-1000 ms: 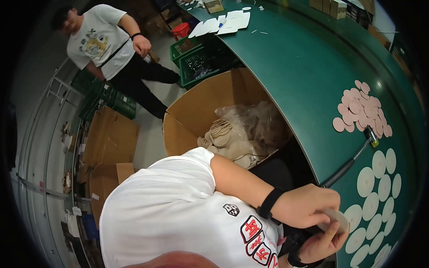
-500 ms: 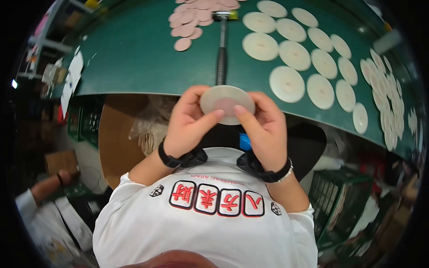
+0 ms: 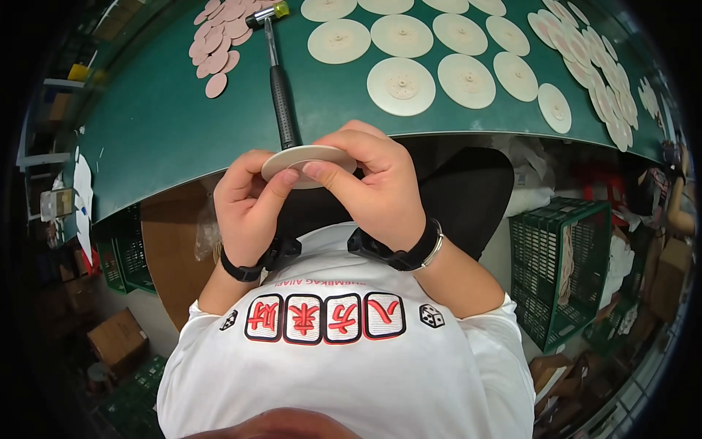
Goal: The person hammers a white plastic disc, positions a pink circular pad on top, and presses it on by hand. They then place the assembled unit on the table and repeat the process.
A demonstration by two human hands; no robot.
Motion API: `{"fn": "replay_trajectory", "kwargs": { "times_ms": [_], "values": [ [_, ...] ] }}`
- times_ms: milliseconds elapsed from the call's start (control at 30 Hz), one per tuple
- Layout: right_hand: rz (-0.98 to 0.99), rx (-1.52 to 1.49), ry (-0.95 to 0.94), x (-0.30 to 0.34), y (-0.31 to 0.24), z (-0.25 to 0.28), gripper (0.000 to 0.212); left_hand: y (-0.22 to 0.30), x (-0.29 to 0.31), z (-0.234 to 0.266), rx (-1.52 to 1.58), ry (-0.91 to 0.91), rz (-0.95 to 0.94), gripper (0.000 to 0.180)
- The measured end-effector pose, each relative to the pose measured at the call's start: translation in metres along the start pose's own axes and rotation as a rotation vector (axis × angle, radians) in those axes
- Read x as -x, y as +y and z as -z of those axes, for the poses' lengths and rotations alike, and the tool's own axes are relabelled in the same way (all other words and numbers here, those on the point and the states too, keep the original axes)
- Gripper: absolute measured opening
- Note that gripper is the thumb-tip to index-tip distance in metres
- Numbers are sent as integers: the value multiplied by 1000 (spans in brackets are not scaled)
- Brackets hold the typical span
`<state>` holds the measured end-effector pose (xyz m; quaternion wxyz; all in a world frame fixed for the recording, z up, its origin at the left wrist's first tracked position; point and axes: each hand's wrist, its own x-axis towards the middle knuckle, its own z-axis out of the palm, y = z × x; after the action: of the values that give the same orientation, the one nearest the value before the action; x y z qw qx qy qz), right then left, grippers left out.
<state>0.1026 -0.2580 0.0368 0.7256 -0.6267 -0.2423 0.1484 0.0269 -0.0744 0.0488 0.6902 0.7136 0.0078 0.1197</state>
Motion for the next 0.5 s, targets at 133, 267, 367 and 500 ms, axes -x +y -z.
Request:
{"fn": "replay_trajectory", "kwargs": {
  "times_ms": [133,267,367,500],
  "values": [
    [41,-36,8,-1,4,-5,19,-4,2,2,-49,16,-38,14],
    [-5,-66,69,0,0,-13,18,-7,4,-1,-16,44,-6,18],
    [38,37,83,-1,3,-11,20,-8,2,-6,57,55,19,21],
    [89,166,92,-1,0,-11,22,-12,-2,-5,115,38,6,24]
  ]
}}
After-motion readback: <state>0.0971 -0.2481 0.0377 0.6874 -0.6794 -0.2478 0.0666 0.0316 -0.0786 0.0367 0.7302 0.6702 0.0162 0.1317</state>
